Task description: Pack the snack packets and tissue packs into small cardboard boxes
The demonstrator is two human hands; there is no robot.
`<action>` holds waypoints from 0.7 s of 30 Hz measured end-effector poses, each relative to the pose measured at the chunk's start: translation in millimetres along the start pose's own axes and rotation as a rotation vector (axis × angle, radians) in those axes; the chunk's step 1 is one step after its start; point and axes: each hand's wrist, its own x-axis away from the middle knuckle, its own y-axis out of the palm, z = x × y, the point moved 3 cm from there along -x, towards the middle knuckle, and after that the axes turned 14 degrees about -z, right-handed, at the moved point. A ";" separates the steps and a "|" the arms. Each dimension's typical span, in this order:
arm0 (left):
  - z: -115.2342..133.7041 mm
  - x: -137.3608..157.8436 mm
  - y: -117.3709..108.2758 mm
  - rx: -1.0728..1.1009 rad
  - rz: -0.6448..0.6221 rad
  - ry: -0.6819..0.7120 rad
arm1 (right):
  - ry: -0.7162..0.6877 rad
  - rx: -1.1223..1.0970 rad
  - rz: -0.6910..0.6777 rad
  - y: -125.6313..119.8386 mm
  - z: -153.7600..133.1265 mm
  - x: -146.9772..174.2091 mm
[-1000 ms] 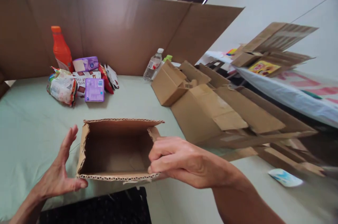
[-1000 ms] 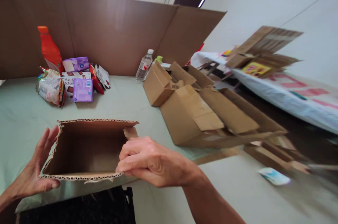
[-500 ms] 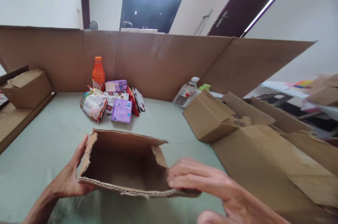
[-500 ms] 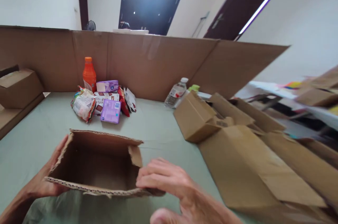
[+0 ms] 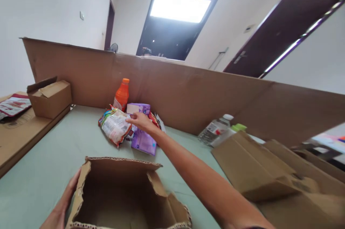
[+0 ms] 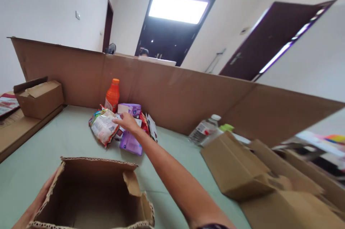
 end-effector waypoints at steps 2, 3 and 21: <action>-4.3 0.2 1.3 0.024 0.012 -0.027 | 0.009 -0.004 -0.058 17.9 -4.7 -27.0; -7.2 0.6 1.5 0.046 0.013 -0.035 | 0.001 -0.015 -0.087 26.3 -6.4 -34.2; 5.8 -8.7 -10.7 0.086 -0.026 0.033 | -0.685 -0.772 0.387 -38.5 -29.9 189.9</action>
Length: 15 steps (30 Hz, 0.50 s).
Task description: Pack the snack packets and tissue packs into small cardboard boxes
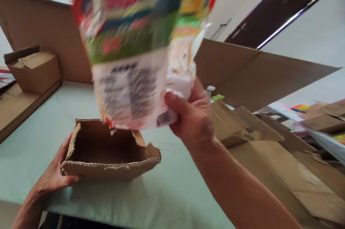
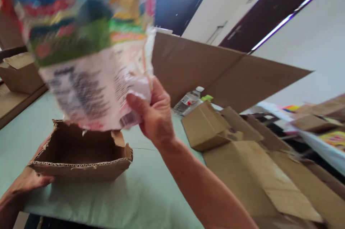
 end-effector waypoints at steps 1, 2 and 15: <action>1.4 -0.2 -0.3 -0.005 0.006 0.005 | 0.031 0.003 -0.045 8.2 -2.3 10.9; 2.7 -0.2 -0.2 -0.008 0.012 0.009 | 0.071 0.026 -0.099 14.6 -2.3 20.7; 7.7 3.6 8.6 0.039 0.000 0.037 | 0.135 0.736 -0.655 12.7 -48.7 48.1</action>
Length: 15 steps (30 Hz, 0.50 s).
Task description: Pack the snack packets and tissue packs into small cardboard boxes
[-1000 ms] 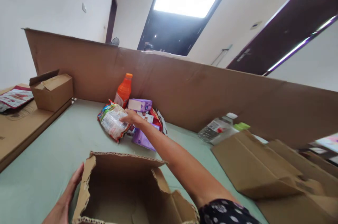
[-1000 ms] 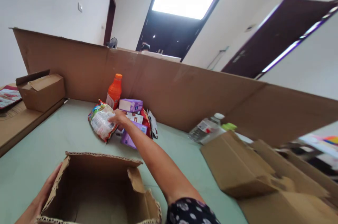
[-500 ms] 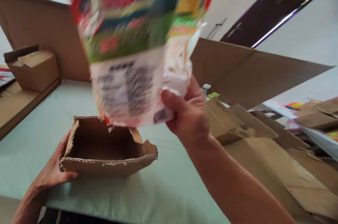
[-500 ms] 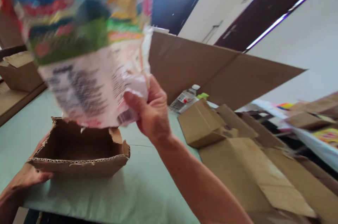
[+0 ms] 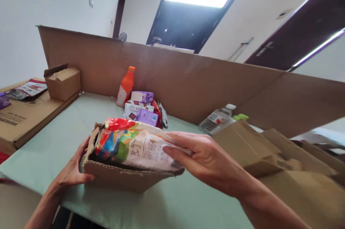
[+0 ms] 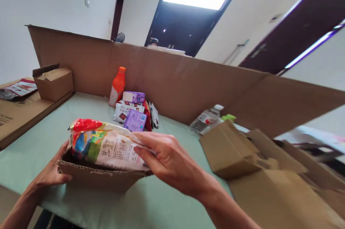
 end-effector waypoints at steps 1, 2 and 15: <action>0.2 0.3 0.6 -0.001 -0.002 0.004 | -0.021 0.057 -0.008 -1.2 -6.4 -1.0; 0.3 0.7 1.2 -0.001 -0.003 0.009 | -0.038 0.096 -0.003 -3.2 -11.5 -2.3; -7.0 4.3 1.6 -0.077 -0.005 0.042 | 0.249 0.409 -0.721 70.5 11.9 -65.2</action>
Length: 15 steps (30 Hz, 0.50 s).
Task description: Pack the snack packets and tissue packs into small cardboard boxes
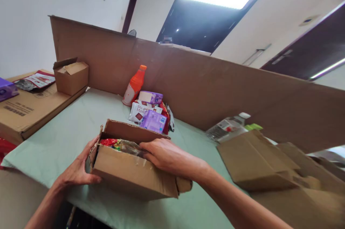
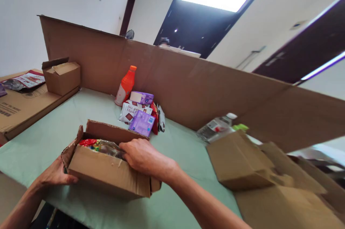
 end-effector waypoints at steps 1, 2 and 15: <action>-0.7 0.8 -0.2 -0.002 -0.004 -0.006 | -0.004 -0.006 -0.022 1.1 0.6 -3.5; -1.3 1.4 -0.5 -0.004 -0.007 -0.014 | -0.021 -0.026 -0.033 0.9 1.8 -4.4; 2.0 -1.5 -3.2 -0.011 -0.003 -0.050 | -0.254 -0.333 0.024 -4.7 8.6 10.9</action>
